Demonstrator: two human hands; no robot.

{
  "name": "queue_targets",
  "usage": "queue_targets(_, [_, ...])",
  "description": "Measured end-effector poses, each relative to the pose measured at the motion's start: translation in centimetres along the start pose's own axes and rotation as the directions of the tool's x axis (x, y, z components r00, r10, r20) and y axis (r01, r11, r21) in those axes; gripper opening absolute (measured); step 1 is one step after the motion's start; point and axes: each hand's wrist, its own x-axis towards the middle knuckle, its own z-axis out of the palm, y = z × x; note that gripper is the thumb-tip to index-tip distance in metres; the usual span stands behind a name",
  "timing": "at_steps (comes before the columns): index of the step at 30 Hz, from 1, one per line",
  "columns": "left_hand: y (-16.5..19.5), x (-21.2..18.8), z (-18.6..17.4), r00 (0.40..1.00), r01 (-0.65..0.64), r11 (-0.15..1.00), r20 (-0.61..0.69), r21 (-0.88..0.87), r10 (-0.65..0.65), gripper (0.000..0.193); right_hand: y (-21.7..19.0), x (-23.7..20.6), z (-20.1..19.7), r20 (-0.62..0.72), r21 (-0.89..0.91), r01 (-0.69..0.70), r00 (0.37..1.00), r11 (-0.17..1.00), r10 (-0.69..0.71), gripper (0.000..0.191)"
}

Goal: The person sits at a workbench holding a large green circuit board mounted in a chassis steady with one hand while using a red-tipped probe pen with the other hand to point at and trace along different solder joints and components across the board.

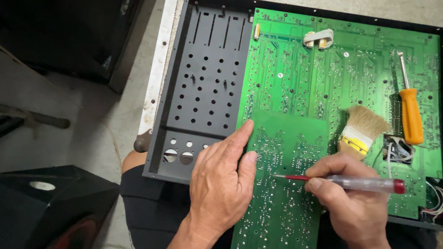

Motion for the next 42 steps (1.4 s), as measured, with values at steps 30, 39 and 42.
queue_targets(30, [0.0, 0.0, 0.0, 1.000, -0.005, 1.000, -0.004, 0.017, 0.005, 0.045, -2.1, -3.7, 3.3, 0.039, -0.272, 0.409, 0.909, 0.871, -0.415, 0.018])
queue_targets(39, [-0.1, 0.0, 0.1, 0.999, -0.026, 1.000, -0.023, 0.011, 0.026, 0.045, -3.6, -4.1, 6.4, 0.064, -0.473, 0.555, 0.796, 0.685, -0.602, 0.028])
queue_targets(42, [0.0, -0.1, 0.0, 1.000, -0.015, 1.000, -0.007, 0.017, 0.015, 0.046, -3.8, -4.1, 6.5, 0.082, -0.496, 0.565, 0.786, 0.659, -0.612, 0.028])
